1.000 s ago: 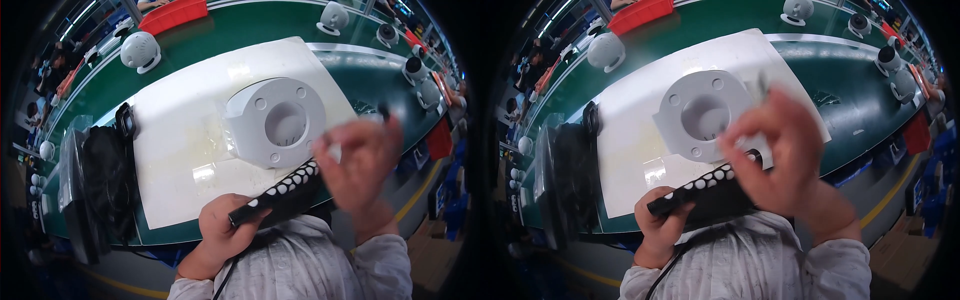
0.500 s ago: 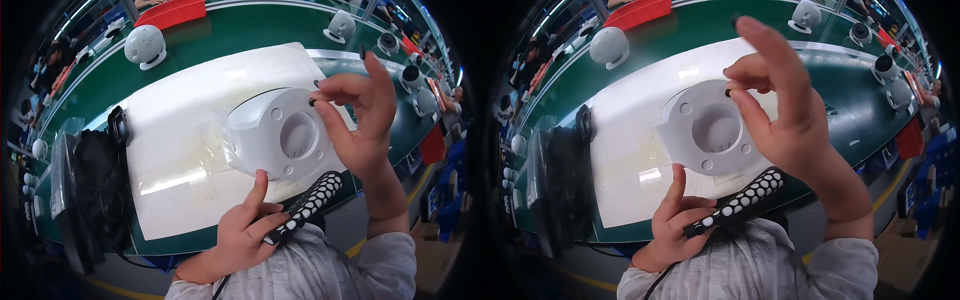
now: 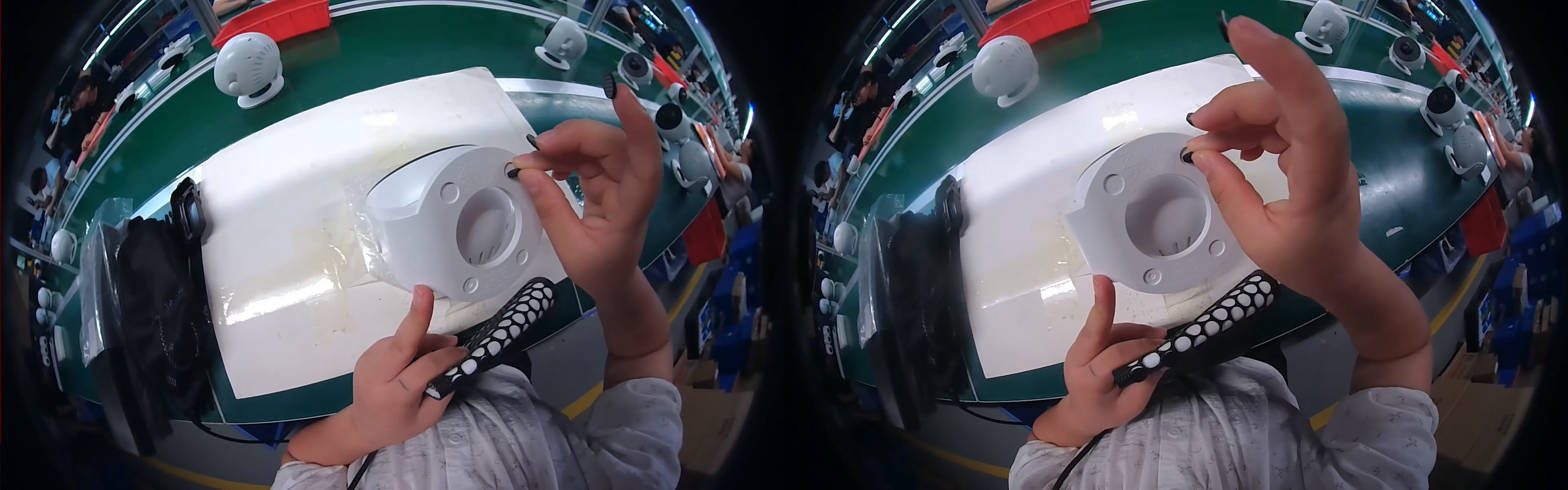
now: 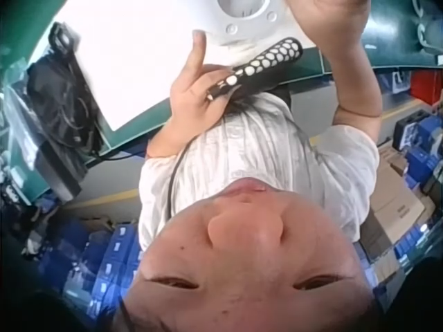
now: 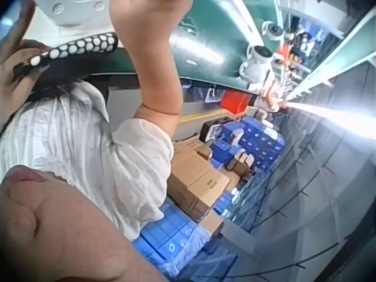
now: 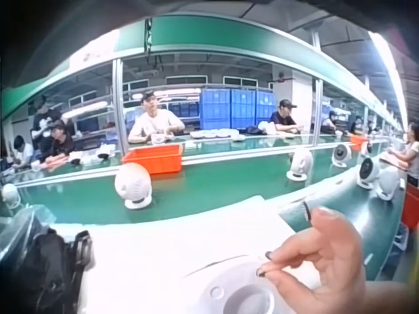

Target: Applying small adhesive pads to the bottom of security camera housings at an assembly line.

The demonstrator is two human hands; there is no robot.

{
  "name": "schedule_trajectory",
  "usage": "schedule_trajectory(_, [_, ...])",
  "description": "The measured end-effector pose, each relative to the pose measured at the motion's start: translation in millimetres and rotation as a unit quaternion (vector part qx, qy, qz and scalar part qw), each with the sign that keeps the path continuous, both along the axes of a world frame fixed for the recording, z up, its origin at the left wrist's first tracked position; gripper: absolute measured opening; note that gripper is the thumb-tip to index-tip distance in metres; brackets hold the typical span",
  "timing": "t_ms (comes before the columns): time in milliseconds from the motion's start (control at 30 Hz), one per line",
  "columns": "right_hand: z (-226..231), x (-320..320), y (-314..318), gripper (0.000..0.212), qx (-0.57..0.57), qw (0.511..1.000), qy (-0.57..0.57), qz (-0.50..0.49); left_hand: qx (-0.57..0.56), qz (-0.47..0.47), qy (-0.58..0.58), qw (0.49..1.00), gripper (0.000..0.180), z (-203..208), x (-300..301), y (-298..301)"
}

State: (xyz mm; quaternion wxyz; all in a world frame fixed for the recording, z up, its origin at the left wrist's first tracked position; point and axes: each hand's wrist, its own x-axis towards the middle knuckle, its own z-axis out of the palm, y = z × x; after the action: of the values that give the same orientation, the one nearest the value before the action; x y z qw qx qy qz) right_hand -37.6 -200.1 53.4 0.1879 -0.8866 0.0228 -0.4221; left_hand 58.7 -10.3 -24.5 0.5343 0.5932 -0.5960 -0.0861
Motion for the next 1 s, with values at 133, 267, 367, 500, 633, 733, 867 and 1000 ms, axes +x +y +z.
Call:
schedule_trajectory(133, [3.2, 2.0, 6.0, 0.075, 0.046, 0.999, -0.014, -0.006, 0.001, 0.001, 0.005, 1.0, 0.023, -0.7, 0.0, -0.6])
schedule_trajectory(267, [10.7, 5.7, 15.8, 0.073, 0.092, 0.995, 0.021, -0.032, 0.002, 0.008, 0.003, 1.0, 0.024, -3.6, 0.1, -0.4])
schedule_trajectory(367, [6.4, 0.8, 3.1, 0.071, -0.02, 1.0, 0.018, -0.006, -0.006, 0.008, 0.001, 1.0, 0.025, -1.9, -1.5, -1.5])
schedule_trajectory(500, [2.9, 4.9, 4.1, 0.068, -0.066, 0.997, 0.019, -0.018, -0.007, 0.012, 0.007, 1.0, 0.026, -3.5, -1.6, -2.7])
schedule_trajectory(633, [5.5, 0.8, 10.8, 0.06, -0.198, 0.98, 0.02, -0.01, -0.008, 0.005, 0.002, 1.0, 0.027, -3.9, -0.9, -2.9])
schedule_trajectory(733, [6.4, -4.6, 24.9, 0.058, -0.23, 0.966, 0.118, -0.021, -0.013, 0.003, 0.008, 1.0, 0.029, -1.5, -0.5, -2.8])
schedule_trajectory(867, [18.8, -10.5, 30.1, 0.057, -0.162, 0.973, 0.16, -0.037, 0.007, -0.014, 0.006, 1.0, 0.028, -0.7, 0.7, -1.0])
schedule_trajectory(1000, [19.0, 2.0, 11.4, 0.064, -0.043, 0.997, 0.054, 0.028, -0.028, -0.009, 0.014, 0.999, 0.027, -5.5, 1.7, -2.5])
